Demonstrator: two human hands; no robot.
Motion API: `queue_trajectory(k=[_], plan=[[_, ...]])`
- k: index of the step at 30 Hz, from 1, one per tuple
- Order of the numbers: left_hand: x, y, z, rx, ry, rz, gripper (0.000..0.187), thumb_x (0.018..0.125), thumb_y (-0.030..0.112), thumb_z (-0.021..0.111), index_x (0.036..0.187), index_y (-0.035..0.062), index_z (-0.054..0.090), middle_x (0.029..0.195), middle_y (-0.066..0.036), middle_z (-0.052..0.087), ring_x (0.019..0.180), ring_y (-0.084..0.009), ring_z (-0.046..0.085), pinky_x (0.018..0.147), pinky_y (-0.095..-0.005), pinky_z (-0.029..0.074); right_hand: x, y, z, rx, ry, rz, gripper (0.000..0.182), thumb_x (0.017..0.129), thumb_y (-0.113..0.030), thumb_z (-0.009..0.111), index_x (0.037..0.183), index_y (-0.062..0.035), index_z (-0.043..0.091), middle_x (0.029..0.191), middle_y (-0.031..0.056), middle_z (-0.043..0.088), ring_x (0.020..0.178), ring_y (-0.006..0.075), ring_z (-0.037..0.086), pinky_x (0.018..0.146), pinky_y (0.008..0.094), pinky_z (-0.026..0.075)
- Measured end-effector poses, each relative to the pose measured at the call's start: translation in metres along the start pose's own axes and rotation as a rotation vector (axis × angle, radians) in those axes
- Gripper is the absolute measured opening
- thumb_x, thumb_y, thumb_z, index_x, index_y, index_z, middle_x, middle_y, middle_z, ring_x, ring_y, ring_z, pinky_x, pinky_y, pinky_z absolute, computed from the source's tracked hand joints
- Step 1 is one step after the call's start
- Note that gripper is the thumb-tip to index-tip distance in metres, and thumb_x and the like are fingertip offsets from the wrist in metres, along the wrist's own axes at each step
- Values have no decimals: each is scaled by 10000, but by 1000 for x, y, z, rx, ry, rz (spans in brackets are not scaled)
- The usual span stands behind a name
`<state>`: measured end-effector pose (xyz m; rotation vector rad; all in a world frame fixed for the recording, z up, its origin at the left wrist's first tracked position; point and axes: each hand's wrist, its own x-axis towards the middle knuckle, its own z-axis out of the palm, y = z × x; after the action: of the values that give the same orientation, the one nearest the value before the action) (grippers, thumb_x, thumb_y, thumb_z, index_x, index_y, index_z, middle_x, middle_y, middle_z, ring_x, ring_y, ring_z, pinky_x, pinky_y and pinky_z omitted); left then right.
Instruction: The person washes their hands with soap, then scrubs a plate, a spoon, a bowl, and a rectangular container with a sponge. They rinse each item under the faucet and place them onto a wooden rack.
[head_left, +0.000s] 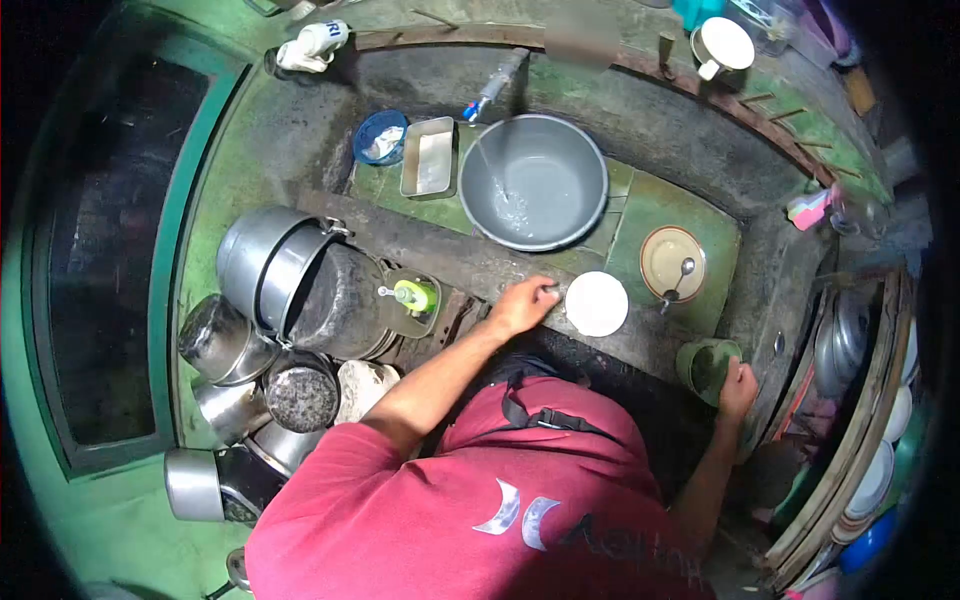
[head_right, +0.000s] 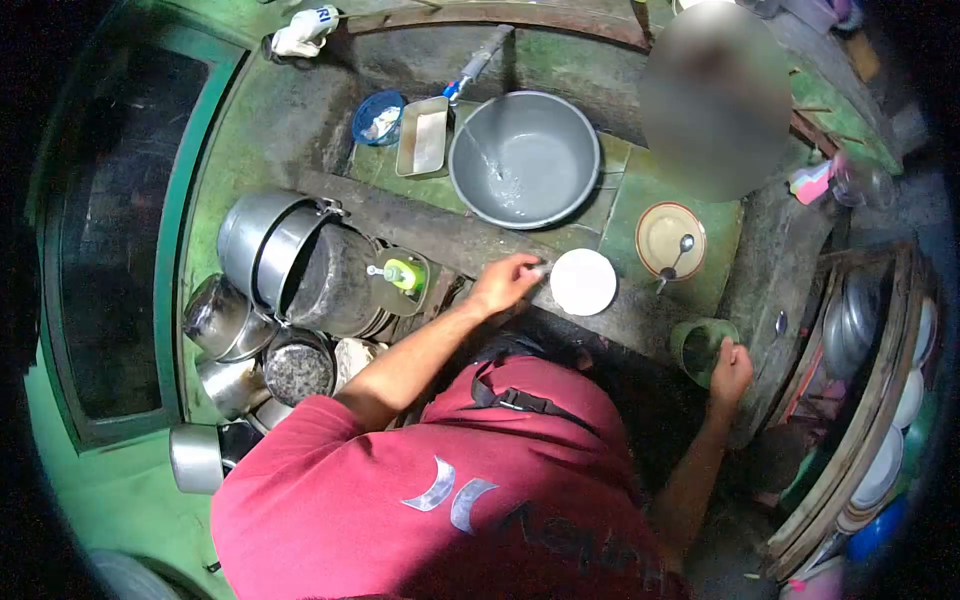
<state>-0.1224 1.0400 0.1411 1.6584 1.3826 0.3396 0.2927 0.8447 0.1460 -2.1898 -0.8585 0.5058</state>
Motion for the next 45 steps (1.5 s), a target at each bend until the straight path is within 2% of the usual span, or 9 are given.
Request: queue_trajectory(k=[4,8,13,22,30,35,36,38,45], plan=[[-53,-2,-115,682,333,179,490,700,155,748,1156,90,580,1106,-157,592,1068,-347,538,928,-427,436,-5,-19,-10,107,-22,95,402,929,-276,613,655,-39,439,631,-10,406,628,95,364,563,283,354],[-68,-90,-167,1313,-24,110,433,838,151,576,1268,187,539,1240,-99,552,1220,-300,496,1052,-449,352,-2,-66,-17,-49,18,-122,361,929,-304,601,768,15,550,652,56,517,639,135,475,600,324,409],[-55,-91,-164,1313,-439,-181,326,890,121,483,1201,159,574,1250,-127,562,1143,-314,563,990,-438,440,-1,-107,-30,-91,-82,18,353,931,-318,588,826,18,605,697,79,576,640,164,516,605,336,419],[-35,-58,-216,1395,-246,-303,217,763,209,682,958,116,707,913,-155,698,876,-298,683,771,-414,545,-19,-65,-33,295,-111,-18,212,908,-175,639,789,-6,593,647,-16,533,586,69,490,539,261,400],[-59,211,-197,941,18,179,508,625,207,782,1102,108,638,949,-169,690,906,-334,670,809,-416,527,-49,-137,25,850,-884,129,197,927,-207,617,942,-12,638,816,36,633,715,103,588,654,250,503],[-46,278,-73,258,-92,519,509,638,128,777,1119,56,626,1014,-143,693,961,-209,680,833,-338,527,-52,-168,59,1888,-964,58,471,865,-331,676,1250,-118,508,1182,143,584,1050,219,585,916,377,473],[-45,293,-45,149,-153,559,521,647,81,761,1141,21,609,1050,-100,669,986,-143,618,886,-305,485,-38,-109,109,2103,-847,282,609,805,-434,714,1289,-156,470,1269,138,521,1169,237,519,984,392,433],[-24,275,18,-232,-365,570,585,687,116,803,1211,27,560,1076,-57,624,1034,-167,570,901,-305,464,-25,-187,3,1896,-432,-220,811,695,-543,760,1287,-73,464,1242,120,525,1161,273,514,1005,437,414],[0,194,43,-445,-492,272,523,904,148,644,1377,85,429,1318,-110,534,1119,-170,556,895,-326,475,-17,-98,-123,1326,88,-277,719,754,-287,771,1342,-38,441,1298,135,530,1201,307,510,1047,477,383]])
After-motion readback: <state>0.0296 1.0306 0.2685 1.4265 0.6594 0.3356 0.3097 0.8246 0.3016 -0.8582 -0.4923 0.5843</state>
